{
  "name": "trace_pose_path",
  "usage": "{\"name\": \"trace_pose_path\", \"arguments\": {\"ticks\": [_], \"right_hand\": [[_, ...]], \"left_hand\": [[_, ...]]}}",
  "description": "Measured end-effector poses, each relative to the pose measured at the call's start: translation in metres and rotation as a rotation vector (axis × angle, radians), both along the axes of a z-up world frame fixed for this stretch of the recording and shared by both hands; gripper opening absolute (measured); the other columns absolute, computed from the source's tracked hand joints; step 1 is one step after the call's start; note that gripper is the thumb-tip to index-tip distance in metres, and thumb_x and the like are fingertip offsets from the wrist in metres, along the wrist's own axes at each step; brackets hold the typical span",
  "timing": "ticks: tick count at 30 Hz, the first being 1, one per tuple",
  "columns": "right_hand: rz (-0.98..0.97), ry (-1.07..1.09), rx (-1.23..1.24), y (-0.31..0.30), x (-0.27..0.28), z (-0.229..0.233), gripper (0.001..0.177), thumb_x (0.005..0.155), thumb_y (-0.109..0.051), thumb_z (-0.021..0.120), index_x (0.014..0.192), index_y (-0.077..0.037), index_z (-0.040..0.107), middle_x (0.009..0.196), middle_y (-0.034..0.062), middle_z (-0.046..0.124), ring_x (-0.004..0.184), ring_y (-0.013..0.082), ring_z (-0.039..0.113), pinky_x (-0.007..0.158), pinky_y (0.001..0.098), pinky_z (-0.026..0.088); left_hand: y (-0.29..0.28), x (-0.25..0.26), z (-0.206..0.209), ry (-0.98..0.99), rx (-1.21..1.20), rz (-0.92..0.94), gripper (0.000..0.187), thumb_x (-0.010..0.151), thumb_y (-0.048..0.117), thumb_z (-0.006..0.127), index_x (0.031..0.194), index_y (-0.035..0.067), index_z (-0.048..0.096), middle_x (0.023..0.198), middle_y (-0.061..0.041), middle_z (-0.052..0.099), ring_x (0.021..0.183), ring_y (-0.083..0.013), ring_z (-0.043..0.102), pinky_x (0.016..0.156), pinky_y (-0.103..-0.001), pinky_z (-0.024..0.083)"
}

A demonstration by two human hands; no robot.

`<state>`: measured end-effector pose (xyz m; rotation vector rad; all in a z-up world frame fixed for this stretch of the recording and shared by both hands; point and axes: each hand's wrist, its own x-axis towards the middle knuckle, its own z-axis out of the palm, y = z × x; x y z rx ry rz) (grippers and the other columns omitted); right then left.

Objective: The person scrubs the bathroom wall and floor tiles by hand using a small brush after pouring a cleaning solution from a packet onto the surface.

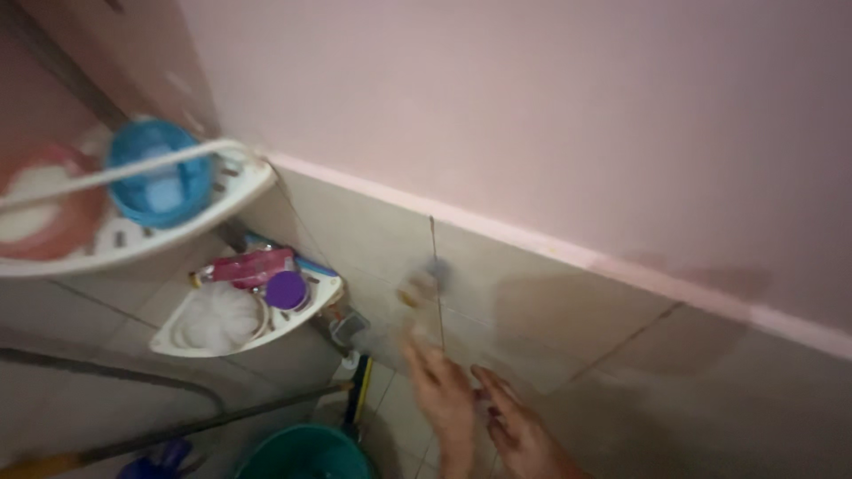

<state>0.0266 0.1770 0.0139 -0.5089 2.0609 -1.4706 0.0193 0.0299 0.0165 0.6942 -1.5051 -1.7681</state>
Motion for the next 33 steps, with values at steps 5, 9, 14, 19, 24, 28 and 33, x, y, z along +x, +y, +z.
{"name": "trace_pose_path", "arguments": {"ticks": [5, 9, 14, 19, 24, 28, 33], "right_hand": [[0.046, 0.162, -0.006, 0.0, 0.028, 0.026, 0.077, 0.088, 0.017, 0.047, 0.158, -0.011, 0.032, 0.159, 0.0122, 0.041, 0.136, 0.0213, 0.055, 0.108, 0.0308, 0.043], [0.078, 0.098, -0.086, 0.002, 0.059, 0.024, 0.071, 0.093, 0.016, 0.042, 0.16, -0.008, 0.034, 0.152, 0.0112, 0.049, 0.124, 0.0239, 0.055, 0.093, 0.0259, 0.043], [-0.09, 0.057, -0.033, 0.027, 0.088, 0.033, 0.068, 0.091, 0.014, 0.043, 0.155, -0.008, 0.037, 0.155, 0.0083, 0.048, 0.125, 0.0188, 0.061, 0.093, 0.0243, 0.049], [-0.219, -0.017, 0.066, 0.068, 0.104, 0.081, 0.071, 0.093, 0.011, 0.046, 0.159, -0.011, 0.028, 0.156, 0.008, 0.044, 0.128, 0.0181, 0.058, 0.096, 0.0245, 0.046], [-0.317, 0.148, 0.014, 0.087, 0.104, 0.108, 0.071, 0.091, 0.01, 0.054, 0.156, -0.007, 0.031, 0.156, 0.0149, 0.043, 0.126, 0.0222, 0.061, 0.091, 0.0266, 0.05], [-0.36, 0.117, -0.03, 0.108, 0.106, 0.123, 0.072, 0.089, 0.012, 0.05, 0.156, -0.007, 0.033, 0.152, 0.0149, 0.048, 0.126, 0.0221, 0.063, 0.087, 0.028, 0.052], [-0.351, 0.092, 0.028, 0.13, 0.118, 0.139, 0.073, 0.088, 0.012, 0.05, 0.156, -0.008, 0.031, 0.158, 0.0131, 0.042, 0.129, 0.0217, 0.062, 0.094, 0.0293, 0.053]], "left_hand": [[-0.014, 0.013, 0.049, -0.115, 0.056, -0.056, 0.062, 0.111, 0.026, 0.05, 0.168, 0.008, 0.031, 0.075, -0.01, 0.046, 0.057, -0.0193, 0.042, 0.048, -0.034, 0.037], [-0.034, 0.003, 0.1, -0.099, 0.346, 0.004, 0.062, 0.111, 0.029, 0.049, 0.169, 0.013, 0.033, 0.072, -0.012, 0.041, 0.054, -0.0215, 0.036, 0.046, -0.038, 0.032], [0.029, 0.029, 0.125, -0.204, -0.237, -0.027, 0.057, 0.113, 0.027, 0.045, 0.167, 0.015, 0.032, 0.104, -0.035, 0.06, 0.079, -0.0335, 0.056, 0.068, -0.045, 0.049], [0.022, 0.046, 0.141, -0.264, -0.345, -0.239, 0.06, 0.105, 0.033, 0.049, 0.161, 0.017, 0.033, 0.13, -0.025, 0.068, 0.099, -0.0389, 0.071, 0.08, -0.044, 0.057], [0.024, 0.06, 0.147, -0.359, -0.686, -0.429, 0.057, 0.102, 0.029, 0.057, 0.155, 0.017, 0.041, 0.119, -0.024, 0.071, 0.084, -0.0413, 0.074, 0.064, -0.044, 0.059], [0.039, 0.058, 0.15, -0.134, -0.95, -0.38, 0.058, 0.102, 0.023, 0.064, 0.155, 0.015, 0.042, 0.114, -0.023, 0.072, 0.082, -0.0384, 0.074, 0.063, -0.043, 0.06], [0.089, 0.072, 0.156, -0.121, -1.085, -0.494, 0.057, 0.1, 0.022, 0.067, 0.153, 0.022, 0.046, 0.092, -0.013, 0.075, 0.069, -0.0287, 0.072, 0.064, -0.042, 0.06]]}}
